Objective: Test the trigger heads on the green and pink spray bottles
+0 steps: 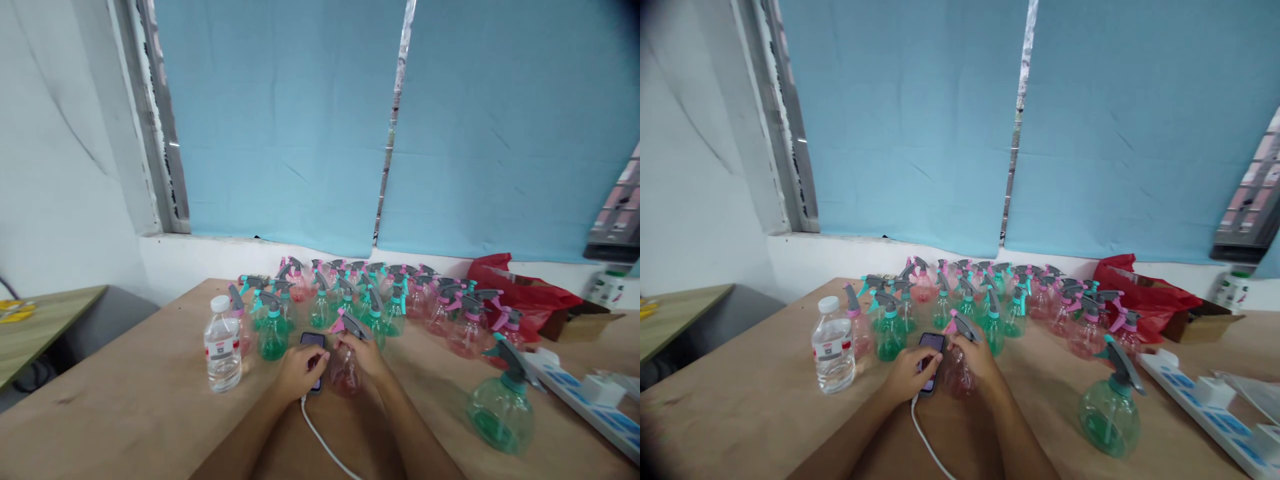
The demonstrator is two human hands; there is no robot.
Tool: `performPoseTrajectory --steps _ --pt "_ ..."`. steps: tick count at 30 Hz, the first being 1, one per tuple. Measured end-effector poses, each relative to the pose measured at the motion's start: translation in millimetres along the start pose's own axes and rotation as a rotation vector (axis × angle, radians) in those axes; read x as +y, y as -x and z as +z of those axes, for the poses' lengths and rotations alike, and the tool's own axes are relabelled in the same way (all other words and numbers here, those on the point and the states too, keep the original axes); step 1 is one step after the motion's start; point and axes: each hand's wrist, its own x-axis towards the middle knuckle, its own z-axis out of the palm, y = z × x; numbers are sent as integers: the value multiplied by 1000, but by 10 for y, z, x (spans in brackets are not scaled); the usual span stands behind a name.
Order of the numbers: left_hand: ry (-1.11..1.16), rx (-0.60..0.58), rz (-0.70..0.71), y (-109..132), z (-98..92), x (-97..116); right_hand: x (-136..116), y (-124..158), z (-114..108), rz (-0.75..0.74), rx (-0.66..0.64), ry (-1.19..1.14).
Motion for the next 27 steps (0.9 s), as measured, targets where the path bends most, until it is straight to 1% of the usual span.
performPoseTrajectory --steps 5,7,11,14,23,27 --pt "-1 -10 -4 -5 -4 11 -44 6 13 -14 13 -51" --pt "6 -9 -2 -6 -6 14 -15 6 5 0 10 -46" --pt "18 -2 -4 -1 4 7 76 0 -14 45 50 -3" --pt "22 -1 -2 5 14 3 101 0 -16 33 30 -1" --pt "13 -9 2 -1 -9 32 75 6 -15 10 6 -1" --pt "11 -11 10 10 -7 39 110 8 -27 20 25 18"
